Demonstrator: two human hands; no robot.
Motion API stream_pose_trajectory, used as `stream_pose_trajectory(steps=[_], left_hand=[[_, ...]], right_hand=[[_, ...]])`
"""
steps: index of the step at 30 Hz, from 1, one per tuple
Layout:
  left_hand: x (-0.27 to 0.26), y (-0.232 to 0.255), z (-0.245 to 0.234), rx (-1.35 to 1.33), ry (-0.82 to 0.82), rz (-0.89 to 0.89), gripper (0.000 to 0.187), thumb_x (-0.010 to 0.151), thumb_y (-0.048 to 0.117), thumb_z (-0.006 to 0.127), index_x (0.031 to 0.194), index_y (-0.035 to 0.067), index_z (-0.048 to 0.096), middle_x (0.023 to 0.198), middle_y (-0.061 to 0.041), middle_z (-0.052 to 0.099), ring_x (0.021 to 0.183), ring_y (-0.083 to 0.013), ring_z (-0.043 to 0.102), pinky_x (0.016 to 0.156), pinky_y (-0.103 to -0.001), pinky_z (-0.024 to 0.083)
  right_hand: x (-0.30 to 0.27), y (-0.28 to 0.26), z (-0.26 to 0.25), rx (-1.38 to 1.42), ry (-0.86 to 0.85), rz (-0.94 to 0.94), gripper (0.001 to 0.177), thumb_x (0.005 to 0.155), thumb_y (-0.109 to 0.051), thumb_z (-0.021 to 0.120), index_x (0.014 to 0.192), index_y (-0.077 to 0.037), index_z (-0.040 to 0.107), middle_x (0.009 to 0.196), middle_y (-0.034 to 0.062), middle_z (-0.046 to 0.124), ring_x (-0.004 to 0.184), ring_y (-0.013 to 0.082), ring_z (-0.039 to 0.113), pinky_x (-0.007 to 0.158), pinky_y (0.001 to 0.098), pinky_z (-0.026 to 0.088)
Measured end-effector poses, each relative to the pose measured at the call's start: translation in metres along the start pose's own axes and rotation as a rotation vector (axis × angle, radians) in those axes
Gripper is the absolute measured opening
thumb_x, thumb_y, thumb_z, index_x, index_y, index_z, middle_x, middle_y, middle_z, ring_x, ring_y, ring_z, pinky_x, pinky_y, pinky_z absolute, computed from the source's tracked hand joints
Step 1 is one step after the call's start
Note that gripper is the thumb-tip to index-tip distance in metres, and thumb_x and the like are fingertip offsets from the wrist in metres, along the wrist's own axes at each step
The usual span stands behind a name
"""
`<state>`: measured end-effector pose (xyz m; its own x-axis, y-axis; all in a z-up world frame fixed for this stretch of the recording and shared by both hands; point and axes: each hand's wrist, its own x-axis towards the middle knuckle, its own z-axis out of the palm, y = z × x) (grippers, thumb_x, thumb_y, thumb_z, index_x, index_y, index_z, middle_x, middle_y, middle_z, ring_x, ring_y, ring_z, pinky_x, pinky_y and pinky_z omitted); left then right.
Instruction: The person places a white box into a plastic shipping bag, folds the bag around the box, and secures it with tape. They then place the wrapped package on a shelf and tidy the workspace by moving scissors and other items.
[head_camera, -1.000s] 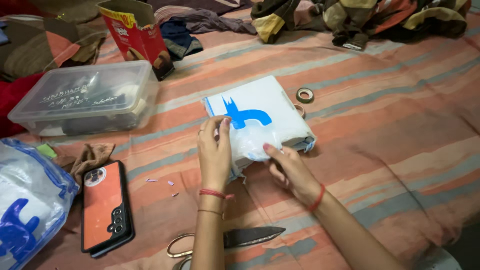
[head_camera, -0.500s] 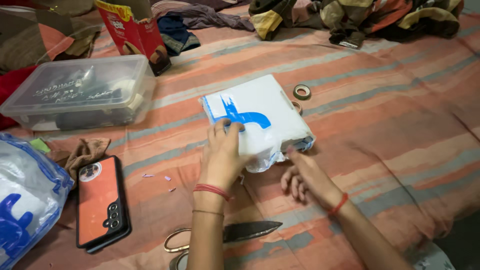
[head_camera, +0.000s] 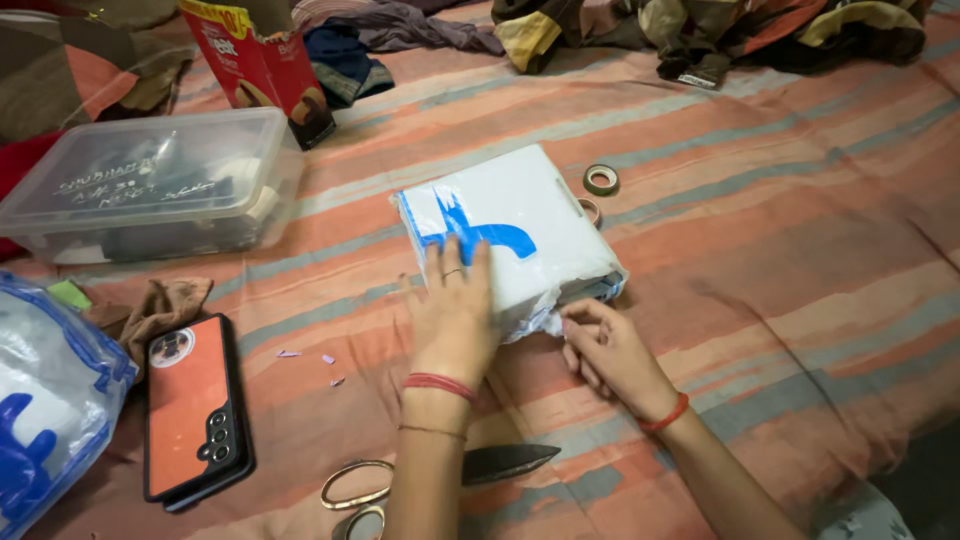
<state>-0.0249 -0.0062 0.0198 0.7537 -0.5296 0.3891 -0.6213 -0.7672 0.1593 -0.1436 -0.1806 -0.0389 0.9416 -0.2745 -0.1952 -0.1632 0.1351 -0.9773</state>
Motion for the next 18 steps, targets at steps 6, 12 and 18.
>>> stream_pose_trajectory(steps=[6,12,18], left_hand=[[-0.006,0.042,0.011,-0.152,-0.066,0.148,0.081,0.072,0.021,0.078,0.146,0.014,0.044,0.155,-0.018,0.04,0.148,-0.038,0.032,0.114,-0.068,0.024],[-0.006,0.041,0.02,0.085,0.053,0.152,0.076,0.088,0.018,0.069,0.157,0.015,0.037,0.162,-0.015,0.035,0.151,-0.035,0.031,0.116,-0.067,0.022],[-0.011,0.033,0.027,-0.04,-0.198,0.123,0.09,0.08,0.032,0.067,0.16,0.018,0.029,0.167,-0.017,0.023,0.149,-0.0377,0.021,0.113,-0.07,0.014]], right_hand=[[0.019,-0.019,0.013,0.213,0.139,0.071,0.034,0.101,-0.036,0.063,0.082,-0.009,0.057,0.056,-0.0023,0.049,0.036,0.0034,0.034,0.032,0.0215,0.023],[0.008,-0.012,0.014,0.438,0.011,0.045,0.025,0.1,-0.027,0.064,0.081,-0.014,0.053,0.055,-0.0081,0.043,0.037,0.0015,0.029,0.034,0.0203,0.019],[-0.023,0.004,0.017,0.011,-0.014,-0.091,0.03,0.102,-0.03,0.061,0.081,-0.009,0.062,0.051,-0.0058,0.046,0.04,0.0023,0.033,0.036,0.0213,0.023]])
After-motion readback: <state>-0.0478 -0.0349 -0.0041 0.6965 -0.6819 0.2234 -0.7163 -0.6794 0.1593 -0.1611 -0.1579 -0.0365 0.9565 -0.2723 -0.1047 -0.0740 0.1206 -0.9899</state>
